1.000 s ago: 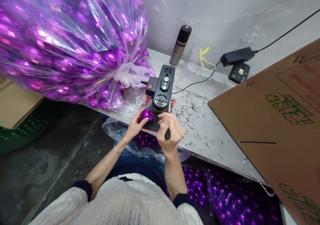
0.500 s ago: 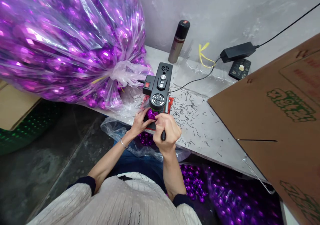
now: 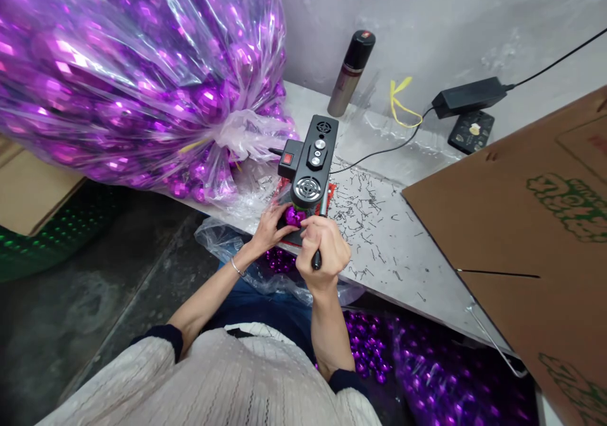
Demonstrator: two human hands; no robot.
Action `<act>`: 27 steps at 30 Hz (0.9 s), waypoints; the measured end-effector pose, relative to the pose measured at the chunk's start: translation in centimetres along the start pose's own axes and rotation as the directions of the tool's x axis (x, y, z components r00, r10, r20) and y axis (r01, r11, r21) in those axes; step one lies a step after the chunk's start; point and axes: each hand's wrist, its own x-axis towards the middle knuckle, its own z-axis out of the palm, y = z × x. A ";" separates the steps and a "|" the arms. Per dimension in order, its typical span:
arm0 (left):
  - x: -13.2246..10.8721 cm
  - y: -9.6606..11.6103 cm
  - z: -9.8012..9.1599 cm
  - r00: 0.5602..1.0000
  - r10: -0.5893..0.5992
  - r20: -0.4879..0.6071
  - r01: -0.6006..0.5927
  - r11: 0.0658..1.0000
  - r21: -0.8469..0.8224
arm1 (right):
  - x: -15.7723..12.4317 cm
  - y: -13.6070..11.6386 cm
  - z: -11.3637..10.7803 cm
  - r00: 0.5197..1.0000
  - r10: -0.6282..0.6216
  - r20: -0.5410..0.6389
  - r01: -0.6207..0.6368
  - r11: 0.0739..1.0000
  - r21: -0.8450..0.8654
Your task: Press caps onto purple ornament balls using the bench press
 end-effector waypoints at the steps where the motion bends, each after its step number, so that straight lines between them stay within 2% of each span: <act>1: 0.1 0.0 0.0 1.000 0.009 -0.004 -0.009 1.000 -0.010 | 0.0 0.0 0.0 1.000 -0.004 0.003 0.004 1.000 -0.001; 10: 0.8 -0.2 0.3 0.998 0.061 -0.004 -0.061 0.996 -0.064 | -1.1 0.4 0.0 1.000 -0.025 0.018 0.025 1.000 -0.012; 17: 0.6 -0.4 0.5 0.987 0.132 -0.093 -0.139 0.987 -0.074 | -3.1 1.8 1.1 0.995 -0.094 -0.029 0.093 0.995 -0.039; 23: 0.6 -0.4 0.6 0.994 0.093 -0.064 -0.099 0.991 -0.093 | -4.4 2.8 1.9 0.992 -0.105 -0.071 0.103 0.994 -0.030; 27: 0.5 -0.5 0.6 0.992 0.106 -0.065 -0.112 0.987 -0.111 | -4.8 3.1 2.1 0.990 -0.106 -0.091 0.105 0.994 -0.012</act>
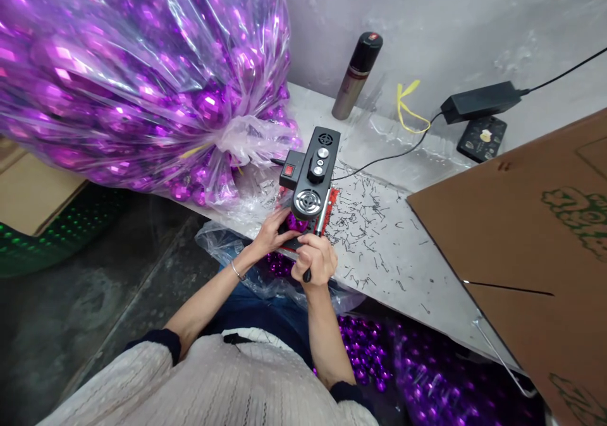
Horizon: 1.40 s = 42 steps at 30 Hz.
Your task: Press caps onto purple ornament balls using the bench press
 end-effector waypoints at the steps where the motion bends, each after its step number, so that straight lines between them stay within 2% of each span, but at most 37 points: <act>1: 0.0 0.0 0.0 1.000 0.000 -0.002 0.000 1.000 0.001 | -0.1 0.1 0.1 1.000 -0.004 -0.007 0.004 1.000 0.007; 17: 0.2 -0.3 -0.2 1.000 -0.003 0.030 0.004 1.000 -0.016 | -0.5 0.3 1.0 0.997 -0.004 -0.077 0.006 1.000 0.028; 22: 0.6 -0.3 -0.3 0.999 -0.012 0.035 0.012 1.000 -0.006 | -0.7 0.6 1.1 0.998 -0.056 -0.034 0.057 0.998 0.029; 26: 0.6 0.1 -0.5 0.999 0.031 0.015 -0.032 0.999 0.008 | 1.5 -0.6 0.4 0.998 0.052 -0.038 -0.050 0.998 0.032; 28: -0.3 0.7 -0.8 0.997 0.080 -0.008 -0.080 0.996 0.038 | 3.1 -1.4 -0.1 0.994 0.104 -0.016 -0.104 0.994 0.027; 31: -3.1 2.1 -1.2 0.987 0.159 0.005 -0.159 0.981 0.111 | 4.4 -2.1 -0.7 0.990 0.136 0.027 -0.137 0.990 0.037; 34: -6.0 3.1 -1.7 0.974 0.224 0.040 -0.227 0.962 0.151 | 4.1 -2.2 -0.8 0.992 0.121 0.038 -0.123 0.991 0.047; 36: -6.4 3.0 -2.2 0.974 0.225 0.027 -0.226 0.961 0.157 | 3.6 -2.1 -0.8 0.993 0.110 0.042 -0.112 0.993 0.045; 37: -5.8 2.6 -2.5 0.980 0.197 0.004 -0.194 0.966 0.171 | 3.4 -2.0 -0.7 0.994 0.103 0.046 -0.105 0.993 0.045; 39: -3.1 1.1 -3.3 0.994 0.081 -0.071 -0.063 0.972 0.226 | 3.3 -2.0 -0.6 0.995 0.087 0.048 -0.089 0.995 0.047; 42: 3.4 -1.9 -4.6 0.970 -0.184 -0.160 0.224 0.932 0.286 | 3.5 -2.1 -0.7 0.996 0.072 0.045 -0.074 0.996 0.043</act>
